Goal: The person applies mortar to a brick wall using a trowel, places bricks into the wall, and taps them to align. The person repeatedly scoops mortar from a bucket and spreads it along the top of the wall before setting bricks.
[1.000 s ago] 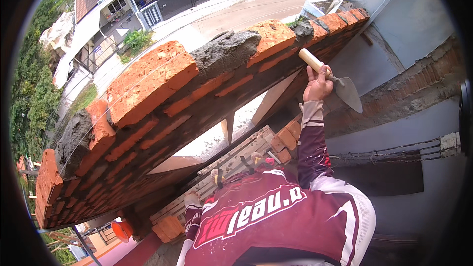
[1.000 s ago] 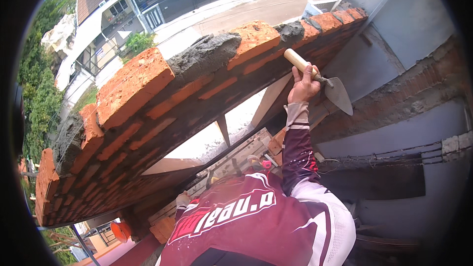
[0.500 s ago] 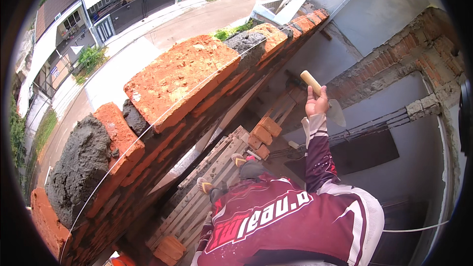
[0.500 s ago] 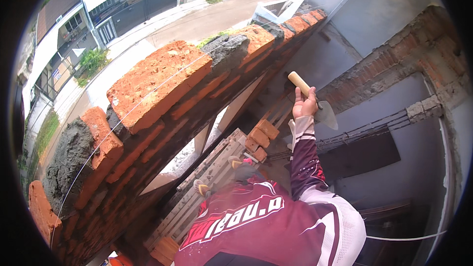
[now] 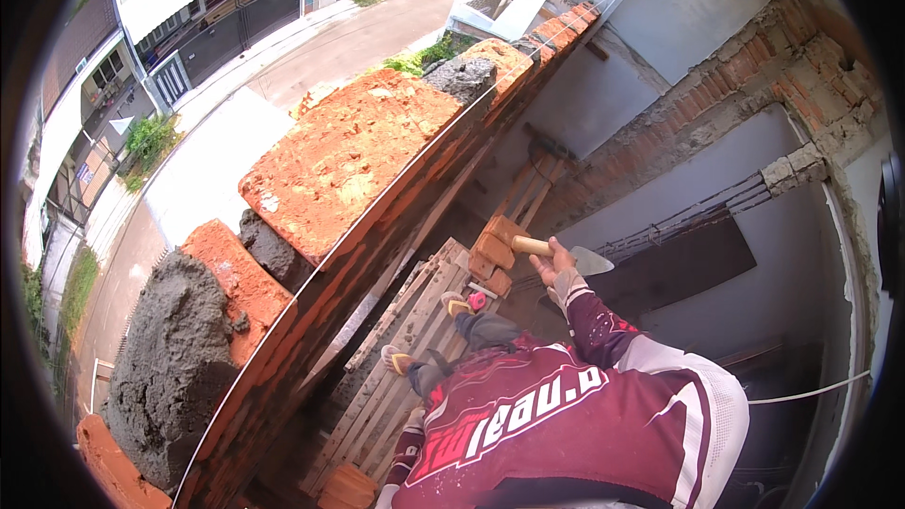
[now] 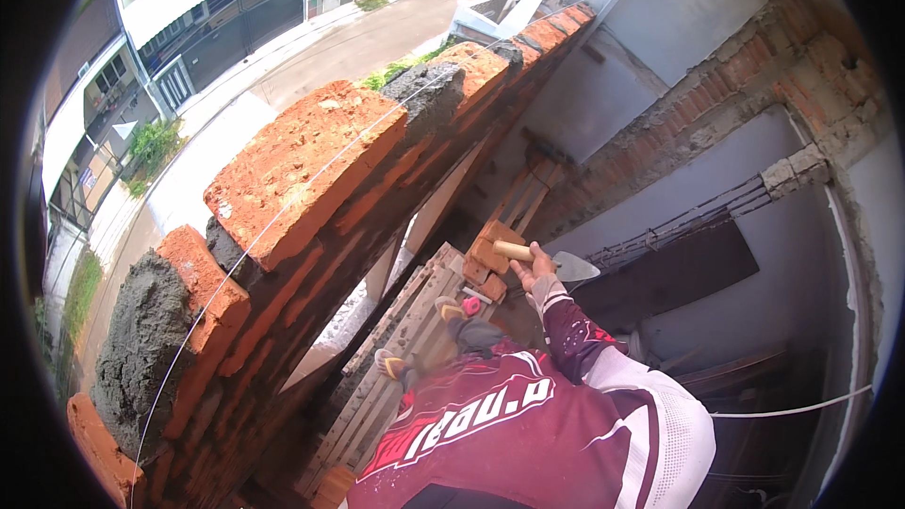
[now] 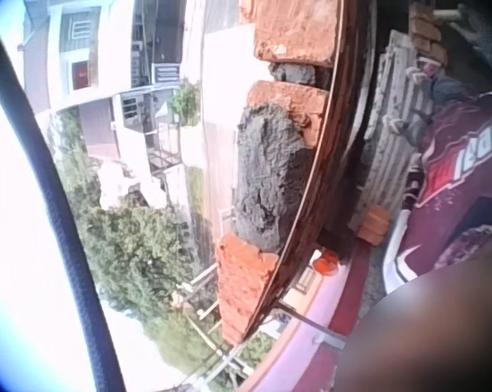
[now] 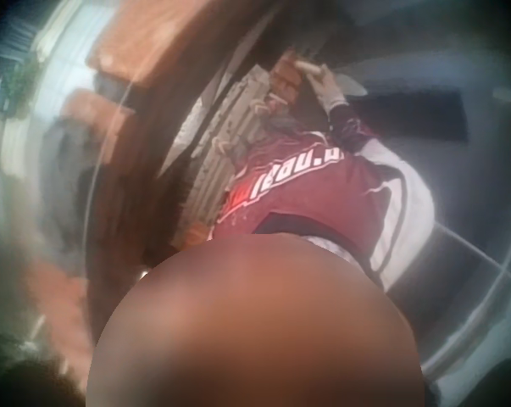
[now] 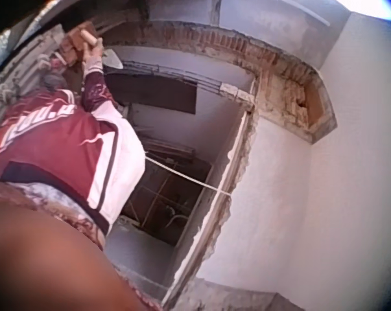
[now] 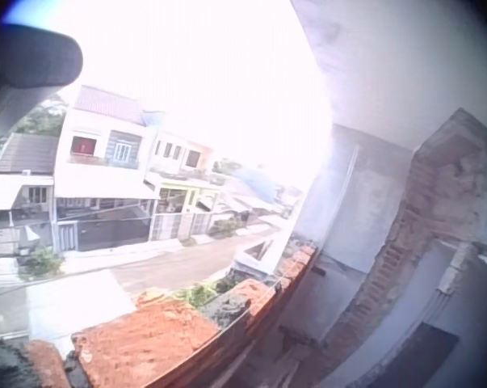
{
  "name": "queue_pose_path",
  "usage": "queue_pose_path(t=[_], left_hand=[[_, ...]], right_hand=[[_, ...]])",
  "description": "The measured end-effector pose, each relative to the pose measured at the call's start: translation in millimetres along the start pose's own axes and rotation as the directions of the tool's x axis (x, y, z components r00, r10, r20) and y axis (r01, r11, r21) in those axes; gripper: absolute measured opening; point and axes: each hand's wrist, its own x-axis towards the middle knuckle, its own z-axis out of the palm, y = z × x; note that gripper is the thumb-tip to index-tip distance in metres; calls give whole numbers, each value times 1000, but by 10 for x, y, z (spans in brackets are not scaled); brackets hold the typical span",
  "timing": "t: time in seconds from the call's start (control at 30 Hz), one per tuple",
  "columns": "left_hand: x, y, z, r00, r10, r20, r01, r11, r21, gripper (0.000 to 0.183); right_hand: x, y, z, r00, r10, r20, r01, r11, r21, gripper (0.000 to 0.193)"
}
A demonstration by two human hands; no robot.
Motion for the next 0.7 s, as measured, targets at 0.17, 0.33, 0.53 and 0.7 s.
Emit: queue_pose_path(t=[0.17,0.33,0.53,0.7], left_hand=[[-231,495,-777,986,45,-159,0,961,276,50],[-556,1721,-1994,948,-27,-318,-177,785,-594,39],[-705,3027,-2217,958,257,-128,-284,787,-548,45],[-721,3037,-2156,998,50,21,-40,938,-344,33]], right_hand=[[-424,678,-401,908,418,-12,-400,859,-321,40],[-689,1031,-299,765,596,245,-403,739,-540,38],[-982,1262,16,722,524,451,-119,737,-665,52],[-821,1301,-252,561,515,648,462,455,-761,77]])
